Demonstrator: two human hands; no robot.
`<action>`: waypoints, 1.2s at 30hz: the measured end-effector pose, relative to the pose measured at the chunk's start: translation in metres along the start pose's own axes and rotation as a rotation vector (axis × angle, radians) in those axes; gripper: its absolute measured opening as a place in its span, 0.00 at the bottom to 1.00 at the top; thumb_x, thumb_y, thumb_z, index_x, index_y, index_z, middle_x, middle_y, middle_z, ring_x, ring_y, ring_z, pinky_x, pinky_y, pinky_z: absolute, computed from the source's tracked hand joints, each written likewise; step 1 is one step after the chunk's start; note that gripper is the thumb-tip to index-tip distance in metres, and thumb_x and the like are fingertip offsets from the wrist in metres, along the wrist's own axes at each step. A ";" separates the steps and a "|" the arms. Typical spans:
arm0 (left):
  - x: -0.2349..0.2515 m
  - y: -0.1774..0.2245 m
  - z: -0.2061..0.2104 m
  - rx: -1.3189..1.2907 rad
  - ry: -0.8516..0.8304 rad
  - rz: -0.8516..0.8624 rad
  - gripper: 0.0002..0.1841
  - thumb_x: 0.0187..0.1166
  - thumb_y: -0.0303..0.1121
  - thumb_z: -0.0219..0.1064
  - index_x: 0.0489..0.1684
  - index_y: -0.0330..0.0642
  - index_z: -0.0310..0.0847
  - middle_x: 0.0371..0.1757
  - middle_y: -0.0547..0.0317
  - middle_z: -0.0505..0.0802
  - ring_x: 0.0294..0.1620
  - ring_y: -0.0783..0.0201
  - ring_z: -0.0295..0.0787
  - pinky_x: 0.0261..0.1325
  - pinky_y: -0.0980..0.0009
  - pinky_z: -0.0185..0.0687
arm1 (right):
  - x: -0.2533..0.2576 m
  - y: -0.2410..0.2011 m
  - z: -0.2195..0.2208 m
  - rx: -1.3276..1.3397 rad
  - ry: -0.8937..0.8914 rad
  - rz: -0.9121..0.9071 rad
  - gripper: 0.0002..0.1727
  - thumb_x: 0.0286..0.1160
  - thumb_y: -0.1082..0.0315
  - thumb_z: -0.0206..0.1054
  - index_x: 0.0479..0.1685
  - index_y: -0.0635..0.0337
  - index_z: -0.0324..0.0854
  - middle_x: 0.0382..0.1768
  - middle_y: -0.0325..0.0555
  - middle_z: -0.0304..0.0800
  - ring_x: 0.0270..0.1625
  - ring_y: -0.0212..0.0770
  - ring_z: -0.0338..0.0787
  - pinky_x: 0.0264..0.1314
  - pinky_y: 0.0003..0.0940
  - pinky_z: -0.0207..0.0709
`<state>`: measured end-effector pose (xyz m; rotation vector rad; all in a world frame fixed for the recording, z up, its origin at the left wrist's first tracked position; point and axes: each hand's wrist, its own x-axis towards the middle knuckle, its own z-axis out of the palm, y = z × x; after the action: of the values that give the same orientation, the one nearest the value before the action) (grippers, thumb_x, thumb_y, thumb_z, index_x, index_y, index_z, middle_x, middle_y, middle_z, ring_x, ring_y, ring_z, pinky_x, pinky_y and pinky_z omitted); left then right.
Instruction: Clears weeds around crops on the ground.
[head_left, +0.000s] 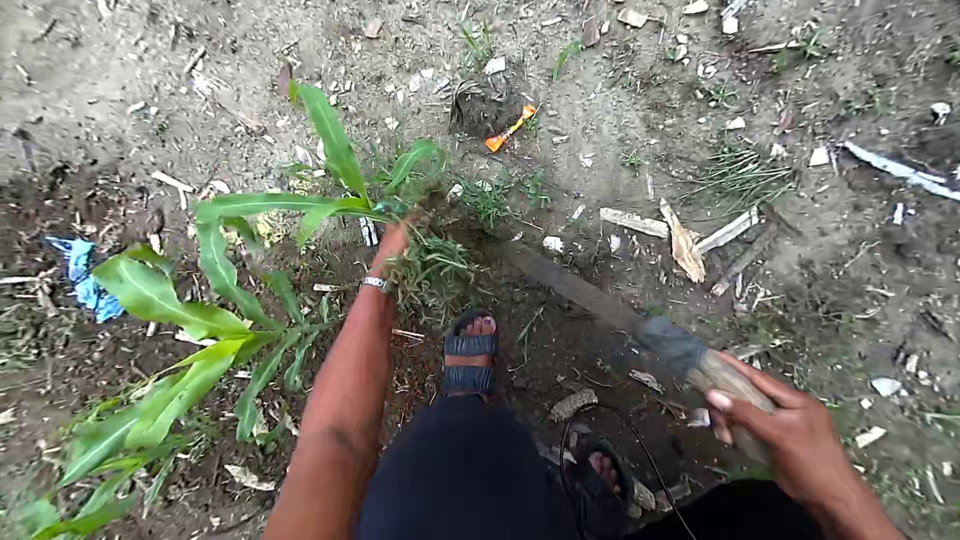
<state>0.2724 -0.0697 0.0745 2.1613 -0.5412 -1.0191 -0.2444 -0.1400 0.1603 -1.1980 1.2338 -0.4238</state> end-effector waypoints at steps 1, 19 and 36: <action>0.008 -0.009 -0.006 0.255 -0.025 0.036 0.21 0.91 0.36 0.58 0.69 0.24 0.76 0.63 0.34 0.89 0.64 0.48 0.87 0.71 0.47 0.81 | -0.002 0.005 -0.010 0.108 0.003 0.068 0.33 0.59 0.62 0.79 0.70 0.59 0.82 0.29 0.39 0.93 0.17 0.34 0.85 0.17 0.29 0.82; 0.074 0.082 0.096 1.107 -0.218 0.082 0.24 0.86 0.45 0.62 0.64 0.30 0.84 0.63 0.27 0.90 0.69 0.27 0.84 0.64 0.27 0.76 | 0.067 0.018 0.053 0.204 0.010 0.362 0.22 0.78 0.62 0.62 0.68 0.62 0.76 0.21 0.42 0.84 0.13 0.34 0.80 0.11 0.28 0.75; 0.016 0.011 0.087 0.849 -0.154 0.122 0.16 0.78 0.36 0.69 0.48 0.27 0.87 0.51 0.27 0.92 0.60 0.29 0.89 0.61 0.30 0.80 | 0.085 0.003 0.071 -0.030 0.009 0.098 0.31 0.65 0.62 0.74 0.70 0.67 0.79 0.32 0.44 0.91 0.21 0.37 0.87 0.23 0.34 0.85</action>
<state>0.2126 -0.1218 0.0341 2.7170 -1.3533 -0.9947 -0.1537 -0.1744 0.1070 -1.1567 1.3048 -0.3388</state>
